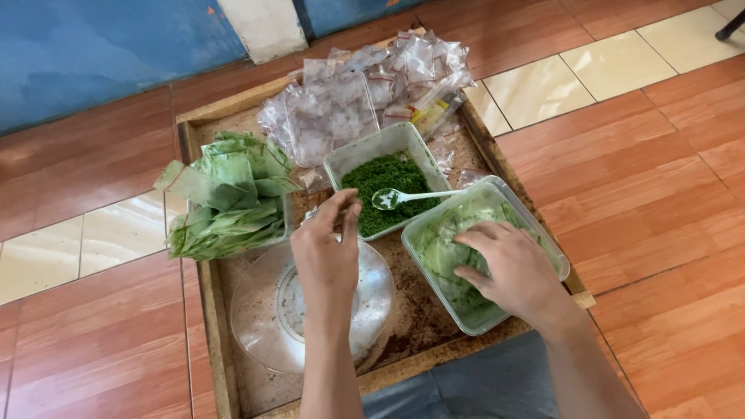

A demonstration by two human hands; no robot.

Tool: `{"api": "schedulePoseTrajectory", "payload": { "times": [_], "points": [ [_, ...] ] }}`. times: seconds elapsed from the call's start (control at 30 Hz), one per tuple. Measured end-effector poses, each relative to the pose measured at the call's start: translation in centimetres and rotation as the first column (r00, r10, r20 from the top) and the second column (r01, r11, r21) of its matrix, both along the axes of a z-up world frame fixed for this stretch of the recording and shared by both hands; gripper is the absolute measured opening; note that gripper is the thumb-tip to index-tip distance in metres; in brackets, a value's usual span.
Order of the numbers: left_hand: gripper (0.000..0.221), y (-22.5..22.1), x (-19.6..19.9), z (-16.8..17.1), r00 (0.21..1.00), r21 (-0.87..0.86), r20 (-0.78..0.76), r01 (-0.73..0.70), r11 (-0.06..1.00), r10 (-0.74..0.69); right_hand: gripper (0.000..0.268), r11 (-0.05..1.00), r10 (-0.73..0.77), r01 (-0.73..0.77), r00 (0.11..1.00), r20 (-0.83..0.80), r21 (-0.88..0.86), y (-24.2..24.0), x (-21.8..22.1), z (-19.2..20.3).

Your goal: The person prepares betel quids by hand using a spoon to scoop a green paste into leaves, folding the leaves into small parcels, and then placing them into a plastic container.

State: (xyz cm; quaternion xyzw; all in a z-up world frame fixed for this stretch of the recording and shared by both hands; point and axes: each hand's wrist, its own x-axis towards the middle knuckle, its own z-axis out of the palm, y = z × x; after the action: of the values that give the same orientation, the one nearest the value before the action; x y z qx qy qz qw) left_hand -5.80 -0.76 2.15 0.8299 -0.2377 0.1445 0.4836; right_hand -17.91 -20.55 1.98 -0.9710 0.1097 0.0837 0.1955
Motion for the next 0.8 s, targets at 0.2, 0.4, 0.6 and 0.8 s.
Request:
{"api": "schedulePoseTrajectory", "payload": {
  "times": [0.2, 0.4, 0.6, 0.8],
  "points": [
    [0.046, -0.2, 0.0, 2.1, 0.990, 0.113, -0.139, 0.027, 0.993, -0.011, 0.049, 0.984, -0.048, 0.020, 0.987, -0.154, -0.179, -0.4, 0.3, -2.1],
    [0.060, -0.4, 0.2, 1.7, 0.994, 0.174, -0.101, -0.024, 0.985, 0.042, 0.057, 0.976, -0.090, 0.062, 0.988, -0.125, -0.211, -0.8, -0.2, -4.3],
    [0.061, -1.3, 0.2, 1.0, 0.996, 0.163, -0.084, 0.041, 0.986, -0.027, 0.052, 0.987, -0.073, 0.061, 0.994, -0.076, -0.150, -0.9, -0.5, -4.7],
    [0.063, -1.4, 0.3, 3.1, 0.997, 0.275, -0.049, 0.066, 0.959, -0.055, 0.046, 0.992, -0.095, 0.085, 0.990, 0.105, 0.092, -0.5, -0.9, -4.6]
  ]
}}
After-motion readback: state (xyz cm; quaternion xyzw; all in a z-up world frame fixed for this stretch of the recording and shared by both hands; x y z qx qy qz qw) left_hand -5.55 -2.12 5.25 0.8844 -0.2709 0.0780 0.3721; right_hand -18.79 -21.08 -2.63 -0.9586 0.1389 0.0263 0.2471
